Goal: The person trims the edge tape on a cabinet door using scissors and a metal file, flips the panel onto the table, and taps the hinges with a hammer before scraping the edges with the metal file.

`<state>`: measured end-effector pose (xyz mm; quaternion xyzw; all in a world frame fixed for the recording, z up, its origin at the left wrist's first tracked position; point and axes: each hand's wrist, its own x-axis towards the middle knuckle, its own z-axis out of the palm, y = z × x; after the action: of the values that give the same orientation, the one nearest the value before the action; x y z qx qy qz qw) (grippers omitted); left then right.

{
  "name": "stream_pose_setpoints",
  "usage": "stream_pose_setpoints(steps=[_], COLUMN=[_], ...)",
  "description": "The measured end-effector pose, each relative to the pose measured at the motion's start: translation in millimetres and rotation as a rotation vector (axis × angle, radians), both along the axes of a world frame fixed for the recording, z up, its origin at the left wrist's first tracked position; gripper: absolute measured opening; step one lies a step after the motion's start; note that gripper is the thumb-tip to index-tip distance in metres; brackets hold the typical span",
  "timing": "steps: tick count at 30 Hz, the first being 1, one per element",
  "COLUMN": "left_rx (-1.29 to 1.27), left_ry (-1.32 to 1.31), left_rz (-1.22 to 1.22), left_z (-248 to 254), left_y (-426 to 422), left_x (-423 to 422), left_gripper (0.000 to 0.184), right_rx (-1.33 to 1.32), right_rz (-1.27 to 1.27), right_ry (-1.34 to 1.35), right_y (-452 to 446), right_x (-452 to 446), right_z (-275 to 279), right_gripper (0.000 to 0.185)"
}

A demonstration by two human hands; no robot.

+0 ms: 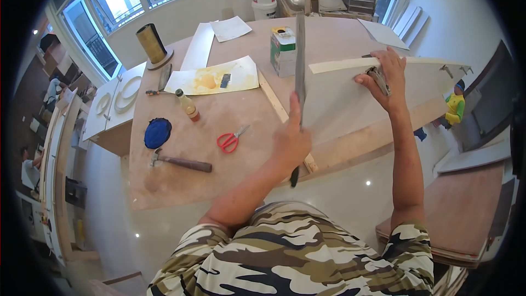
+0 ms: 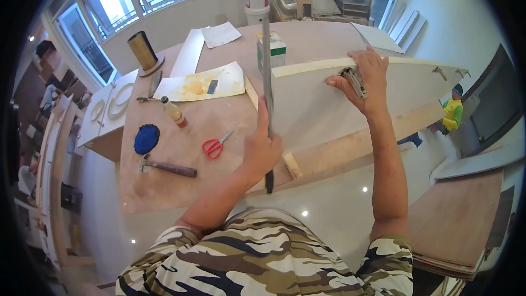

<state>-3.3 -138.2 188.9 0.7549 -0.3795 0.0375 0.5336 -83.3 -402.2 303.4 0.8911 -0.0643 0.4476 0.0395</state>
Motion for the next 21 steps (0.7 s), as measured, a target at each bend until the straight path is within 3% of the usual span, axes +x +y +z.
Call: stream_pose_setpoints(steps=[2, 5, 11, 14, 17, 21], left_rx=[0.226, 0.116, -0.298, -0.200, -0.198, -0.029], left_ry=[0.117, 0.155, -0.108, -0.065, -0.128, -0.026], left_rz=[-0.023, 0.021, -0.009, -0.033, 0.006, -0.054], left_z=[-22, -33, 38, 50, 25, -12], left_y=[19, 22, -9, -15, -14, 9], left_x=[2, -8, -3, -5, -7, -9], left_gripper=[0.090, 0.094, 0.090, 0.090, 0.091, 0.092], right_rx=[0.001, 0.002, -0.009, -0.021, -0.027, -0.021], right_rz=[0.000, 0.015, 0.030, 0.021, 0.016, 0.039], right_ry=[-0.002, -0.007, -0.004, 0.001, 0.012, 0.048], right_y=[0, 1, -1, -1, 2, -4], right_x=[-1, -3, -3, -5, -6, -5], right_z=[0, 0, 2, 3, 4, 3], right_gripper=[0.076, 0.075, 0.075, 0.075, 0.075, 0.074])
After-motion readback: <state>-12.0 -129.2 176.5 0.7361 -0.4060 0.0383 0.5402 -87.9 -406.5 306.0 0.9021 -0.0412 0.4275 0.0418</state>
